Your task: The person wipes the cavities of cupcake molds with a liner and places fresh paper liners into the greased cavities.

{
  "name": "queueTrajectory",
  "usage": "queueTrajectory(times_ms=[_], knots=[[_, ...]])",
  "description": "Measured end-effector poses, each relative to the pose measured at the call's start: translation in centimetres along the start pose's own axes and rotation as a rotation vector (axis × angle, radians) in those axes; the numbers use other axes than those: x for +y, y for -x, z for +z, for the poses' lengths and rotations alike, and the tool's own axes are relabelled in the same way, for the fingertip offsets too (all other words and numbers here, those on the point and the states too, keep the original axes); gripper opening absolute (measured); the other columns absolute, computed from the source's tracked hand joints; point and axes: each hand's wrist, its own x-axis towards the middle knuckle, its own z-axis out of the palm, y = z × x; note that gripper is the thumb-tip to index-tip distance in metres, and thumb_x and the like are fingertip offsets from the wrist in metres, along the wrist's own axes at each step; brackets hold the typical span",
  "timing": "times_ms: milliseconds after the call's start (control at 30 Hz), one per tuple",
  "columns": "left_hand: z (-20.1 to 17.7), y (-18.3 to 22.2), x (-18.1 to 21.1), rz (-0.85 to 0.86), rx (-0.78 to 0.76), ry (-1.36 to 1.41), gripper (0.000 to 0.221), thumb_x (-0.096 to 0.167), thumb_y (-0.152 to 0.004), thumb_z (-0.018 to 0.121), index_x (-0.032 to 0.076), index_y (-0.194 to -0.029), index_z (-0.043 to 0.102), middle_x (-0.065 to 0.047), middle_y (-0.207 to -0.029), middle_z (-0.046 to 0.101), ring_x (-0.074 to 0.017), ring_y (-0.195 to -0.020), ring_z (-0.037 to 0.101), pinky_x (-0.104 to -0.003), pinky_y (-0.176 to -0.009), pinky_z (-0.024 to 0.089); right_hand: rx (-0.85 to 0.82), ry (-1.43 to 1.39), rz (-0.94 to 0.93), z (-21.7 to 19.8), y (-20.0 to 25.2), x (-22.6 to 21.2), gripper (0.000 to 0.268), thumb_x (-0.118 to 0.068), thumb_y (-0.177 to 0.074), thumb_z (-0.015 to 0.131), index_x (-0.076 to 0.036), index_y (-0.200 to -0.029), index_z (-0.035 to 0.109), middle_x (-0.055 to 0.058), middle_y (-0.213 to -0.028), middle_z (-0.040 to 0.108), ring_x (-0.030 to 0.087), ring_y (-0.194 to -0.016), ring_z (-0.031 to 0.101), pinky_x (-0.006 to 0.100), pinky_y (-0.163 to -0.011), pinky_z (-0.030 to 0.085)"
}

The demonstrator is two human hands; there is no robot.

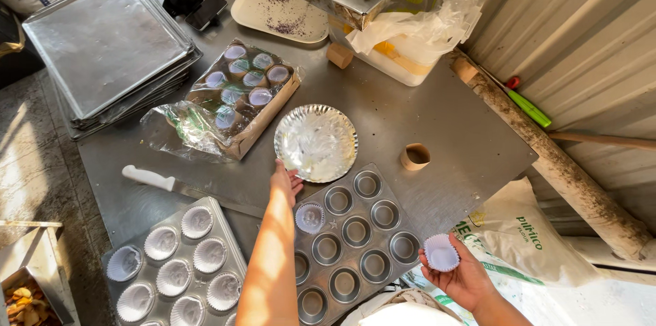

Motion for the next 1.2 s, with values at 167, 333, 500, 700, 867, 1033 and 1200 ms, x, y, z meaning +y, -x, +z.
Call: queueTrajectory(times_ms=[167, 333, 500, 700, 867, 1033, 1200], knots=[[-2.4, 1.4, 3.6, 0.176, 0.173, -0.247, 0.082, 0.073, -0.099, 0.037, 0.000, -0.120, 0.066, -0.015, -0.126, 0.069, -0.0302, -0.115, 0.065, -0.050, -0.100, 0.044, -0.049, -0.007, 0.006, 0.3, 0.2, 0.1, 0.064, -0.054, -0.097, 0.053, 0.004, -0.123, 0.059, 0.020, -0.108, 0.070, 0.027, -0.088, 0.069, 0.043, -0.076, 0.060], [0.1, 12.3, 2.7, 0.773, 0.097, -0.546, 0.037, 0.035, -0.096, 0.066, 0.001, -0.108, 0.075, -0.017, -0.105, 0.076, -0.0302, -0.097, 0.070, -0.040, -0.086, 0.055, -0.080, 0.059, 0.045, 3.2, 0.4, 0.6, 0.058, -0.054, -0.096, 0.052, -0.003, -0.121, 0.060, 0.018, -0.110, 0.071, 0.029, -0.093, 0.070, 0.046, -0.079, 0.058], [4.4, 31.3, -3.2, 1.024, -0.552, -0.803, 0.027, 0.026, -0.093, 0.067, 0.008, -0.114, 0.070, -0.008, -0.106, 0.075, -0.0235, -0.103, 0.069, -0.052, -0.103, 0.043, -0.174, 0.146, 0.079, 6.4, 0.2, 1.4, 0.055, -0.053, -0.096, 0.052, -0.004, -0.117, 0.063, 0.016, -0.108, 0.072, 0.028, -0.096, 0.071, 0.046, -0.080, 0.059], [5.6, 37.5, -4.0, 1.565, -0.499, -1.317, 0.024, 0.016, -0.086, 0.068, 0.012, -0.109, 0.072, -0.004, -0.099, 0.071, -0.0227, -0.107, 0.065, -0.063, -0.120, 0.026, -0.380, 0.224, 0.132, 9.2, 0.2, 2.9, 0.048, -0.052, -0.096, 0.053, -0.007, -0.111, 0.066, 0.009, -0.102, 0.074, 0.022, -0.089, 0.072, 0.044, -0.081, 0.061], [4.0, 36.5, -4.8, 1.499, -0.454, -1.247, 0.008, 0.015, -0.084, 0.068, 0.017, -0.091, 0.073, 0.001, -0.088, 0.070, -0.0205, -0.098, 0.067, -0.055, -0.118, 0.035, -0.386, 0.245, 0.153, 10.1, -0.3, 4.3, 0.044, -0.050, -0.097, 0.053, -0.009, -0.106, 0.066, 0.009, -0.099, 0.074, 0.023, -0.087, 0.073, 0.047, -0.081, 0.062], [3.6, 35.9, -3.4, 1.395, -0.508, -1.157, 0.006, 0.018, -0.081, 0.077, 0.016, -0.082, 0.072, 0.001, -0.080, 0.069, -0.0207, -0.091, 0.069, -0.053, -0.114, 0.038, -0.429, 0.233, 0.166, 10.6, -1.2, 4.7, 0.047, -0.052, -0.097, 0.053, -0.008, -0.106, 0.067, 0.011, -0.097, 0.073, 0.024, -0.085, 0.072, 0.046, -0.081, 0.063], [4.3, 31.5, 0.2, 1.335, -0.567, -0.832, 0.008, 0.020, -0.081, 0.082, 0.016, -0.087, 0.076, -0.001, -0.085, 0.076, -0.0237, -0.089, 0.071, -0.046, -0.105, 0.047, -0.325, 0.184, 0.084, 10.6, -2.0, 2.8, 0.051, -0.051, -0.097, 0.051, -0.006, -0.115, 0.065, 0.013, -0.101, 0.072, 0.026, -0.088, 0.072, 0.047, -0.080, 0.062]])
